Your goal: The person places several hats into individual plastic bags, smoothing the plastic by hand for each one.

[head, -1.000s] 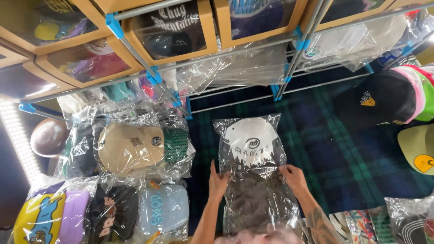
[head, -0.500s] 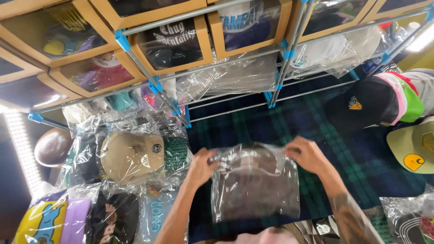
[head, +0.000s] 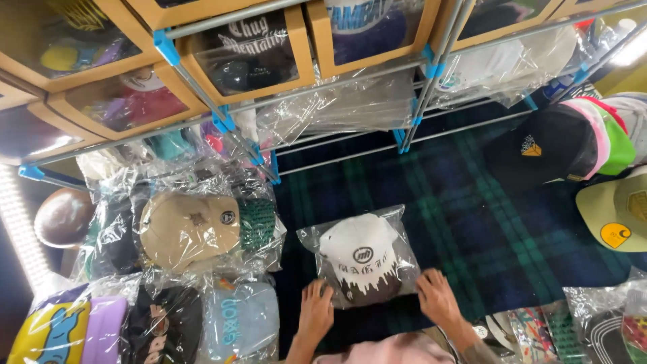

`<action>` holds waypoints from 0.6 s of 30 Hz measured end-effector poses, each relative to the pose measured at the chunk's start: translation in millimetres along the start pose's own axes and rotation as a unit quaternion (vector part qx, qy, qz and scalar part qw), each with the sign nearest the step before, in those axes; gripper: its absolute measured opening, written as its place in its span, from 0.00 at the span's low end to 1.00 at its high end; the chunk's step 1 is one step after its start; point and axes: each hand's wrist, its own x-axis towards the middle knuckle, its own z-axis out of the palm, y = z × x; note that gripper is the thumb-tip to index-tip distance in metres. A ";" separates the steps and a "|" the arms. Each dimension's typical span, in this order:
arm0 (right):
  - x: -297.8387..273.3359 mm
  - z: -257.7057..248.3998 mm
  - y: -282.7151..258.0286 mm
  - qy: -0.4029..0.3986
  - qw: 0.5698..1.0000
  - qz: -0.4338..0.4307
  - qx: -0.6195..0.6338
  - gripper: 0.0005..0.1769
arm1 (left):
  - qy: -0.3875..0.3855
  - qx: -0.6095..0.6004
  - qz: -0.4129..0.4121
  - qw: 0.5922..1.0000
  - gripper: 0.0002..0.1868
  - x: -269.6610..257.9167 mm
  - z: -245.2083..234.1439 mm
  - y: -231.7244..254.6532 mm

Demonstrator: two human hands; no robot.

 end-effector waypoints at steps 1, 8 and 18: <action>-11.3 2.3 -2.5 -0.023 0.999 0.034 0.019 0.11 | -0.014 -0.039 -0.046 0.998 0.14 -10.6 -6.0 8.1; 35.2 -8.1 -60.0 0.080 0.995 -0.011 0.056 0.39 | 0.060 -0.060 -0.188 0.979 0.41 27.0 -23.1 54.9; 72.5 27.7 -62.8 0.005 1.000 0.009 0.000 0.48 | 0.030 0.009 -0.204 0.978 0.49 54.1 9.6 49.9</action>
